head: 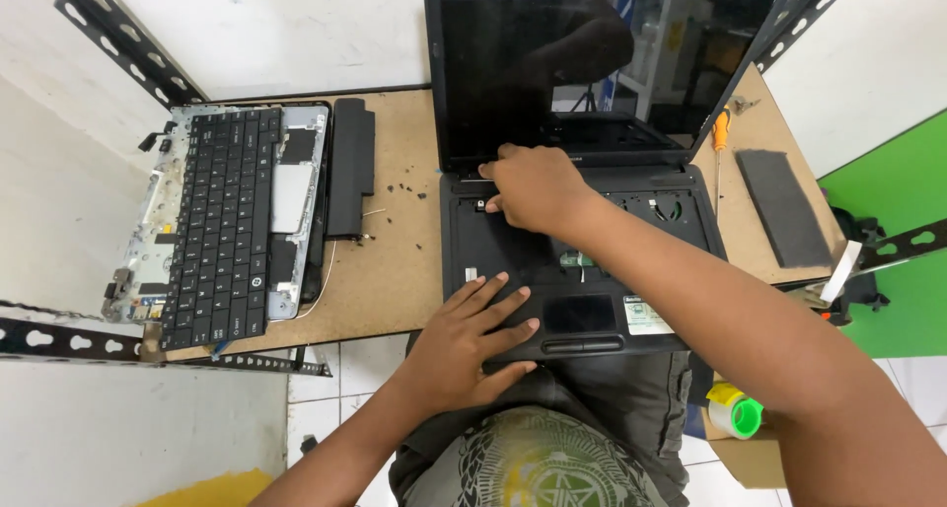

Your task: Connecting internal ribbon cables and assembling the chassis of a laptop during a repair process.

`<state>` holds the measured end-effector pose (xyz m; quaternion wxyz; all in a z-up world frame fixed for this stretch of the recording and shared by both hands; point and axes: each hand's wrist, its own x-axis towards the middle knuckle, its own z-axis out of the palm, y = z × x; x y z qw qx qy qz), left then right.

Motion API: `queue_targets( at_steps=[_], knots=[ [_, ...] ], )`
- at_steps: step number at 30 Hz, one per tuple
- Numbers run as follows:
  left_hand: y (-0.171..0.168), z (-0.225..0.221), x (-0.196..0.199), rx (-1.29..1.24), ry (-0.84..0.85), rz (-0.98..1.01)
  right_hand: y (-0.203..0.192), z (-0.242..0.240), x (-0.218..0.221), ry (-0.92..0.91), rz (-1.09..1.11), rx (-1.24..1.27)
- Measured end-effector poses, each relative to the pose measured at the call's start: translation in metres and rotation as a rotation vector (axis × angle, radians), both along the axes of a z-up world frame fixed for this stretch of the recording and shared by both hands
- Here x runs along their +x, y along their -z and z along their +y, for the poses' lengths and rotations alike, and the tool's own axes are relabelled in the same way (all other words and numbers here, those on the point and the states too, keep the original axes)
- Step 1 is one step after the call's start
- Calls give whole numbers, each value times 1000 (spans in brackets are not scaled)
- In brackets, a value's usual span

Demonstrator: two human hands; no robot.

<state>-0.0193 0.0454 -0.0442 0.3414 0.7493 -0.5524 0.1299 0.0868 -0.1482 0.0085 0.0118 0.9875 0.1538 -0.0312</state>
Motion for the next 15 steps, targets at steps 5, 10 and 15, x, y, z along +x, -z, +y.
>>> queue_targets(
  at_steps=[5, 10, 15],
  knots=[
    [-1, 0, -2, 35, 2, 15, 14, -6, 3, -17, -95, -6],
    [-1, -2, -8, 81, 30, 8, 8, -4, 5, 6, -57, -21],
    [4, -5, -13, 102, 58, -42, 7, -2, 2, 19, -61, 8]
  ],
)
